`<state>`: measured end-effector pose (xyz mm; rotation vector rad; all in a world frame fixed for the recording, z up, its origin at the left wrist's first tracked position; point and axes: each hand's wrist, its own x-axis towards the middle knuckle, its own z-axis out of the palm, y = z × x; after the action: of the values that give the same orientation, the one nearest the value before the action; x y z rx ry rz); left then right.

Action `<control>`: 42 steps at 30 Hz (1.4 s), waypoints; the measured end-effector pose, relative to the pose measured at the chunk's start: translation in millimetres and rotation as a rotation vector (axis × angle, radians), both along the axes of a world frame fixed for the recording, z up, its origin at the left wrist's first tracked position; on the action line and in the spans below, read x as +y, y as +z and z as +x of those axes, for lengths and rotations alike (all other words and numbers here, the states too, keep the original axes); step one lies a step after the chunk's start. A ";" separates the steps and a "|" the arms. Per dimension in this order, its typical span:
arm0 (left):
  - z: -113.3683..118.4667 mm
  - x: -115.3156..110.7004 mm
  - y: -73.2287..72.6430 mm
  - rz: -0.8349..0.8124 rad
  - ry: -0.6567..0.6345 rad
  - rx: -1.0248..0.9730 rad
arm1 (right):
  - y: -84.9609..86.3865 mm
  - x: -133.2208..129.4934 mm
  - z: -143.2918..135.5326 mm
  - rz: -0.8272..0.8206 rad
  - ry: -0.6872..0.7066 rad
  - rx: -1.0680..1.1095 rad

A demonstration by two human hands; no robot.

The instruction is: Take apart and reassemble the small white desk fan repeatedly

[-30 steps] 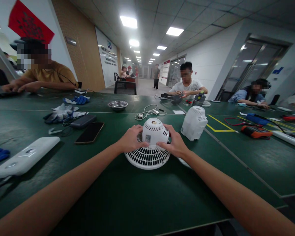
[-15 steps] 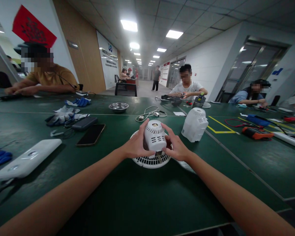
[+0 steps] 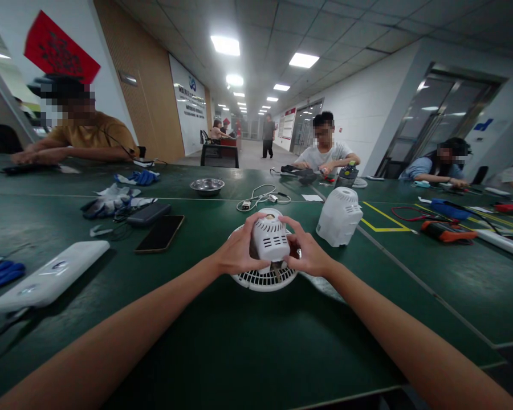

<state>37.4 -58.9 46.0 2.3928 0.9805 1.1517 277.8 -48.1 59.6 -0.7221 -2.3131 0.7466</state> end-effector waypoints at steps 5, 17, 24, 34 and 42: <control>2.2 -2.1 0.9 0.008 0.024 0.011 | 1.7 0.7 -0.4 -0.025 0.008 -0.011; -1.9 3.3 0.2 0.057 -0.002 0.049 | 3.9 1.1 3.5 -0.020 -0.013 -0.004; 3.8 4.8 -7.8 0.086 0.160 0.075 | 1.2 0.9 0.8 0.116 -0.104 0.003; -19.3 20.9 -17.1 -0.062 0.352 -0.153 | -4.3 11.6 5.5 0.104 -0.284 0.047; -48.2 42.2 -35.8 -0.391 0.393 -0.234 | -5.6 8.0 5.6 -0.006 -0.297 0.116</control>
<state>-10.9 -16.7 10.3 1.7650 1.4763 1.1968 283.5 -40.1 54.0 -0.9719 -2.0411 0.6404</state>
